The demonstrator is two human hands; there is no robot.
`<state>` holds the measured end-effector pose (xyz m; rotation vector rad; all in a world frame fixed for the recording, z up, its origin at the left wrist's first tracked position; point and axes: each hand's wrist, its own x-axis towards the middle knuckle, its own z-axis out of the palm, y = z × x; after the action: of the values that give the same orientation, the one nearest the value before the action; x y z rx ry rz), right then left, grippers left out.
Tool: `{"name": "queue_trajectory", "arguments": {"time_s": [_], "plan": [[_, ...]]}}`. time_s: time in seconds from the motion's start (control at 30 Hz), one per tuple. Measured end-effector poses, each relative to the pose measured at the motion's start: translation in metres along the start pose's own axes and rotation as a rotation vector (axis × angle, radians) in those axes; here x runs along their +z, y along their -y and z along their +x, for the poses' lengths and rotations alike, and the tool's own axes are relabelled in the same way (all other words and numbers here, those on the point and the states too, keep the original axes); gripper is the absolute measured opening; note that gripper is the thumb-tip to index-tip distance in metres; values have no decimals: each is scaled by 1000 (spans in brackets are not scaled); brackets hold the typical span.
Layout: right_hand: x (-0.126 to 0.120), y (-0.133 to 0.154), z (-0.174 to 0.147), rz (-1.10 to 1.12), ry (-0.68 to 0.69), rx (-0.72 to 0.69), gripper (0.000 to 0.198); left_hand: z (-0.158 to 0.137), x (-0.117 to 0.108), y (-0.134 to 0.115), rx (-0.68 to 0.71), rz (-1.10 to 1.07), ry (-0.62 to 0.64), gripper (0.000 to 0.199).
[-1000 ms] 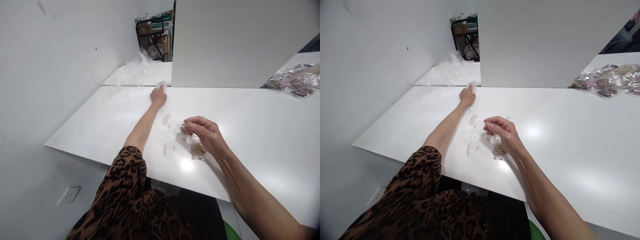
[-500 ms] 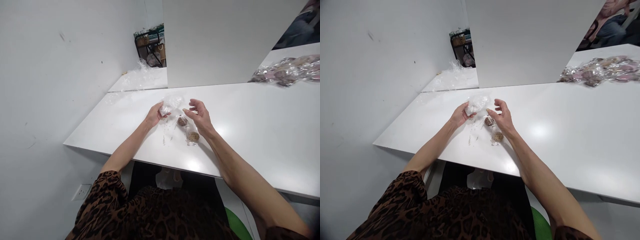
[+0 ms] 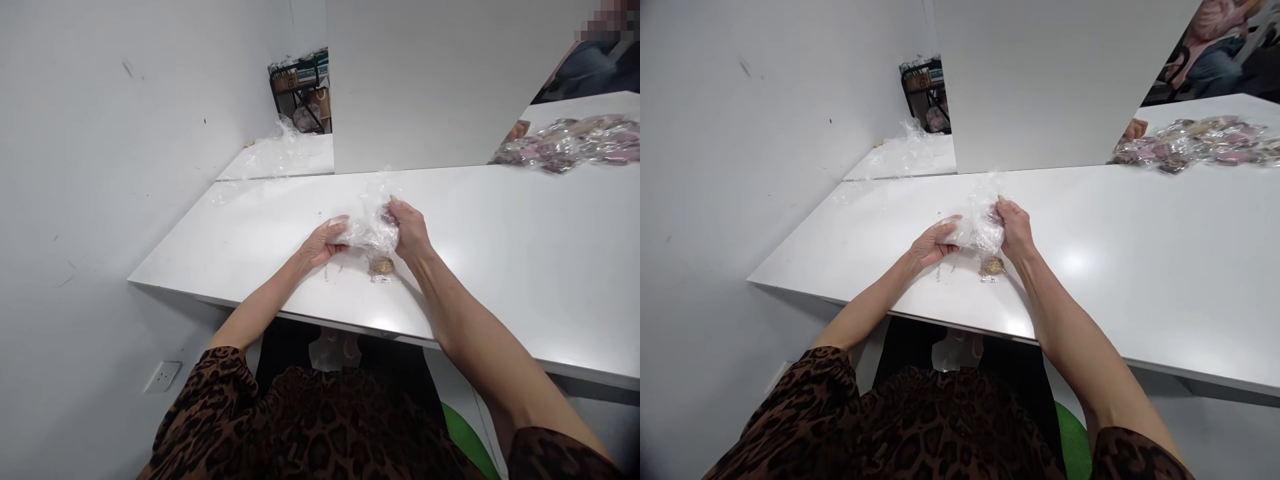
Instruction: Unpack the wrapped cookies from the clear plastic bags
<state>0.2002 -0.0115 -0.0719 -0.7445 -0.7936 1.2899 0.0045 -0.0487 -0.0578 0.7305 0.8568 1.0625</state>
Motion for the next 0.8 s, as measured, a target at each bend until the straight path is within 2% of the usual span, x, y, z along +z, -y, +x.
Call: {"name": "queue_trajectory", "arguments": {"time_s": [0.13,0.27,0.33,0.4,0.53,0.6,0.73,0.8], "plan": [[-12,8,14,218,-79,-33,27,2,-2,-1,-20,-12,-110,19],[-20,24,14,366,-52,-88,17,5,-5,-5,7,-146,-220,10],[-22,31,9,369,-9,-105,14,6,-6,-8,23,-218,-250,9],[-25,37,3,302,65,-110,18,7,-8,-12,52,-297,-271,13],[-30,46,-7,70,284,16,55,7,-15,-19,145,-439,-271,17],[-26,48,-10,-11,341,44,64,7,-19,-21,173,-467,-252,17],[-6,41,-19,-173,312,11,48,6,-21,-20,159,-446,-207,16],[3,34,-27,-263,360,41,38,6,-19,-16,134,-412,-168,17]]}}
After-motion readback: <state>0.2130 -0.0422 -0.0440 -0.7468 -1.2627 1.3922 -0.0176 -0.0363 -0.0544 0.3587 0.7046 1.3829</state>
